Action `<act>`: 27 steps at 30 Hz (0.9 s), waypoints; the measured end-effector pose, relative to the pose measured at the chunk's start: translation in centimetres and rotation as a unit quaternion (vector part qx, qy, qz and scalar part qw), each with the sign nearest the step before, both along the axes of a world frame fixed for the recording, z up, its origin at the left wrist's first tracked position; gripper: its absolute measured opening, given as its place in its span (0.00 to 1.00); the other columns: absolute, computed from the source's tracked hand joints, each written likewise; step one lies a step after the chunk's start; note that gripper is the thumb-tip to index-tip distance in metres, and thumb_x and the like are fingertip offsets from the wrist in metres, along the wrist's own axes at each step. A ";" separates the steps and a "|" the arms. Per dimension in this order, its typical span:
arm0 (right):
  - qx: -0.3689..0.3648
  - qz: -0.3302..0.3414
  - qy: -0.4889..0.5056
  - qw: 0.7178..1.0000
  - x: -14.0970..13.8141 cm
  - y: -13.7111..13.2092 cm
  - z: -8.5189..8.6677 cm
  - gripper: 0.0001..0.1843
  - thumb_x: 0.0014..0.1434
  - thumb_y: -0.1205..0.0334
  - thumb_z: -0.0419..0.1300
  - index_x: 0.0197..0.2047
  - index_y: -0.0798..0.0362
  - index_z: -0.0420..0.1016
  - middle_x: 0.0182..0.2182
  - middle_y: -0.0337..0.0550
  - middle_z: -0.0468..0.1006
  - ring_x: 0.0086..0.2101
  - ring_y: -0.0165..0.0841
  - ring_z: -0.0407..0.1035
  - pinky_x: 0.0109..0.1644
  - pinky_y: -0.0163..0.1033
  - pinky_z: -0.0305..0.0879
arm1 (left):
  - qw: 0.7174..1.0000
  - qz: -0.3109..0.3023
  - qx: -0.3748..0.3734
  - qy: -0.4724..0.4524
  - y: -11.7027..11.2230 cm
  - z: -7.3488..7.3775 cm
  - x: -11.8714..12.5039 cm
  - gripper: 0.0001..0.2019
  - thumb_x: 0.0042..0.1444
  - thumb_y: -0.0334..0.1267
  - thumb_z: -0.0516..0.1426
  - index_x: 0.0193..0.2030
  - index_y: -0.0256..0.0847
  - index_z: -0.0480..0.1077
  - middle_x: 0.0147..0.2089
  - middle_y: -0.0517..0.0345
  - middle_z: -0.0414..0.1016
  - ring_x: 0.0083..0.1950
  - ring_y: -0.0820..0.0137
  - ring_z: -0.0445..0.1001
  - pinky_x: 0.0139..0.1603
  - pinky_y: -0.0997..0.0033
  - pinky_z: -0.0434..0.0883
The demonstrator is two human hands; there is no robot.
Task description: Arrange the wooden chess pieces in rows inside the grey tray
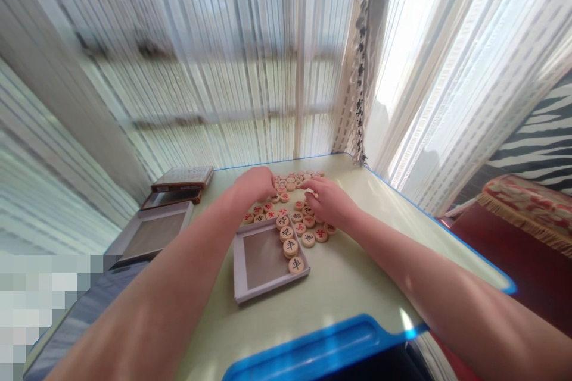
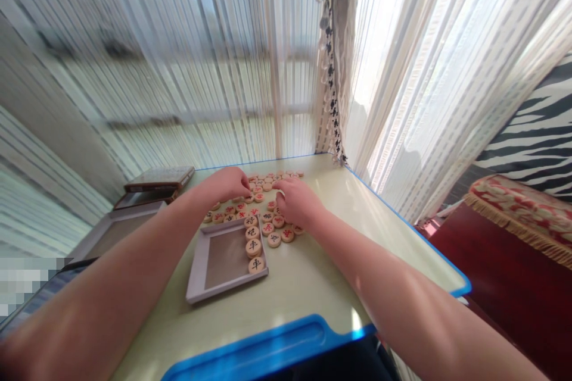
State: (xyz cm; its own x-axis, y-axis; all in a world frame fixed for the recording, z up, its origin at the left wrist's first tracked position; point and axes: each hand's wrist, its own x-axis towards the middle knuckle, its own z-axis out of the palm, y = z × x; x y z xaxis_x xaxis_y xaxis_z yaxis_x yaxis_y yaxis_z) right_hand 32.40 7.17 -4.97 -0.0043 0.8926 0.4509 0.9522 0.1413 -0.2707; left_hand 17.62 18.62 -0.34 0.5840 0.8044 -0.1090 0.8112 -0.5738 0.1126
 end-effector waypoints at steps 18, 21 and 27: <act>0.018 -0.027 -0.013 0.999 0.5 0.0 -0.2 0.13 0.56 0.64 0.51 0.38 0.53 0.76 0.38 0.45 0.77 0.43 0.36 0.65 0.50 0.40 0.59 | 0.991 0.077 -0.107 0.015 -0.9 1.2 0.0 0.19 0.43 0.27 0.55 0.44 0.34 0.73 0.37 0.45 0.77 0.29 0.66 0.75 0.27 0.73 0.70; 0.023 -0.027 -0.017 0.999 0.5 0.1 -0.2 0.12 0.55 0.64 0.51 0.37 0.53 0.76 0.37 0.44 0.77 0.42 0.36 0.65 0.49 0.39 0.59 | 0.994 0.055 -0.097 0.022 -0.2 0.7 -0.2 0.17 0.41 0.27 0.57 0.41 0.39 0.75 0.36 0.51 0.78 0.32 0.65 0.75 0.31 0.73 0.70; 0.007 -0.020 -0.021 1.000 0.6 0.1 -0.2 0.12 0.54 0.65 0.52 0.36 0.52 0.77 0.35 0.42 0.77 0.40 0.36 0.66 0.47 0.38 0.60 | 0.998 0.003 0.055 -0.027 1.1 -0.5 -0.2 0.12 0.43 0.29 0.55 0.34 0.42 0.77 0.37 0.54 0.78 0.38 0.64 0.74 0.39 0.71 0.68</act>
State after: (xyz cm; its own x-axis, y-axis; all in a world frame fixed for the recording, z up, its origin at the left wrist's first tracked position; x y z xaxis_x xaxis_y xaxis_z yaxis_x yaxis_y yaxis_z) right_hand 32.97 7.29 -5.18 0.0126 0.8859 0.4638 0.9678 0.1058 -0.2283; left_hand 17.44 19.71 -0.89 0.5825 0.8127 0.0106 0.8087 -0.5809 0.0927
